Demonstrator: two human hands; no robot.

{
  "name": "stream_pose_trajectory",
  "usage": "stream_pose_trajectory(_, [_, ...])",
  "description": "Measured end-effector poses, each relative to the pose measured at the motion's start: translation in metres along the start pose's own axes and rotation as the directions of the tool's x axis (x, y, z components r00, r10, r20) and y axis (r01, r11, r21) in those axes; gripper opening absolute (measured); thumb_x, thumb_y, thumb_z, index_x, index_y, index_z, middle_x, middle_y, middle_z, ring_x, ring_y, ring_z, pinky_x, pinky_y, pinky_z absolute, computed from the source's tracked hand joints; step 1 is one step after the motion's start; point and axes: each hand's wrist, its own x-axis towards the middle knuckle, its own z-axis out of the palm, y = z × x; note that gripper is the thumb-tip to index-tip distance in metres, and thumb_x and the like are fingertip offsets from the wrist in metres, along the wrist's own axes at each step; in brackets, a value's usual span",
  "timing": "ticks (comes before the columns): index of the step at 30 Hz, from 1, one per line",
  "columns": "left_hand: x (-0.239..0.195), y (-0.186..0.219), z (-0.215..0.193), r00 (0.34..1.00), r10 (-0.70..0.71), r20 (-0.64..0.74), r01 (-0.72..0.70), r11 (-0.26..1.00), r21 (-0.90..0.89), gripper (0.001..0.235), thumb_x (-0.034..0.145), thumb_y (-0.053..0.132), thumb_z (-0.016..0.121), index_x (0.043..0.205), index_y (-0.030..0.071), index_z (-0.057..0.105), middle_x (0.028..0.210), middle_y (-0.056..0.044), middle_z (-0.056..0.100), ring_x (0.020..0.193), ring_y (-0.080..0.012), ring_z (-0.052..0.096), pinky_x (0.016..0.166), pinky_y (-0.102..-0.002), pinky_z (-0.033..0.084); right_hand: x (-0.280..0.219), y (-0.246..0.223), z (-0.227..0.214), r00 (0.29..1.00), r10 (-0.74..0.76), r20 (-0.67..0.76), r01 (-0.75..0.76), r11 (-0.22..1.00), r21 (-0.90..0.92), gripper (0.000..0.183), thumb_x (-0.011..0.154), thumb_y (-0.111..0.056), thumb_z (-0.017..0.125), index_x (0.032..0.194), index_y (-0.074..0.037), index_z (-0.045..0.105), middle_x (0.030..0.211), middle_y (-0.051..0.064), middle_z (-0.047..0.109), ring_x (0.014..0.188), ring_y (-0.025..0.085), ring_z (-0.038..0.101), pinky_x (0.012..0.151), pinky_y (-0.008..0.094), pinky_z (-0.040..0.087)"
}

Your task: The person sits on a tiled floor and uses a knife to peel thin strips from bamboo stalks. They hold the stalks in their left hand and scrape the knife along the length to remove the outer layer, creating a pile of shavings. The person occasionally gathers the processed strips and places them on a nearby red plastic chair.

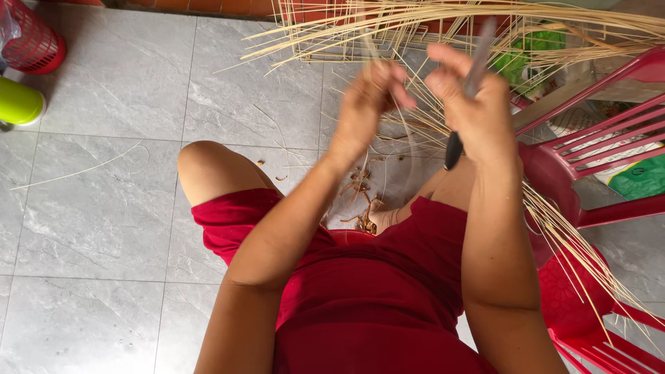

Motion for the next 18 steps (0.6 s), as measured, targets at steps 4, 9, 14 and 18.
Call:
stream_pose_trajectory(4, [0.02,0.038,-0.057,0.972,0.113,-0.204,-0.162,0.957,-0.242,0.035,0.107,0.043,0.047,0.112,0.011,0.062,0.084,-0.006,0.068,0.084,-0.0231,0.071,0.082,-0.038,0.06,-0.023,0.06,0.019,0.963,-0.054,0.265,0.097,0.983,-0.153,0.031,0.097,-0.016,0.074,0.124,0.0,0.068,0.12,0.007,0.07,0.106,0.012,0.065,0.09,0.028,0.052])
stream_pose_trajectory(9, [0.025,0.063,-0.164,0.875,0.282,-0.393,-0.429,0.83,-0.358,0.027,0.109,0.033,0.051,0.107,0.007,0.059,0.088,-0.005,0.063,0.087,-0.0246,0.068,0.091,-0.048,0.062,-0.054,0.102,0.01,0.923,0.252,0.292,-0.205,0.961,-0.184,0.015,0.095,-0.009,0.072,0.105,0.002,0.076,0.087,0.008,0.075,0.079,0.014,0.068,0.07,0.028,0.052])
stream_pose_trajectory(14, [0.002,0.076,-0.249,0.775,0.32,-0.545,-0.551,0.765,-0.334,0.03,0.104,0.034,0.054,0.117,0.008,0.062,0.089,-0.005,0.066,0.088,-0.0234,0.069,0.101,-0.05,0.062,-0.068,0.083,-0.029,0.919,0.387,0.082,-0.394,0.912,0.113,0.01,0.094,-0.004,0.073,0.102,0.001,0.07,0.079,0.008,0.068,0.055,0.005,0.043,0.049,0.02,0.032])
stream_pose_trajectory(18, [-0.015,0.07,-0.256,0.734,0.244,-0.633,-0.53,0.789,-0.311,0.03,0.105,0.033,0.055,0.121,0.008,0.062,0.092,-0.006,0.069,0.093,-0.0234,0.071,0.105,-0.049,0.062,-0.063,0.066,-0.035,0.972,0.234,-0.034,-0.225,0.958,0.179,0.01,0.099,-0.003,0.071,0.104,0.005,0.067,0.08,0.009,0.066,0.055,0.005,0.044,0.049,0.02,0.033])
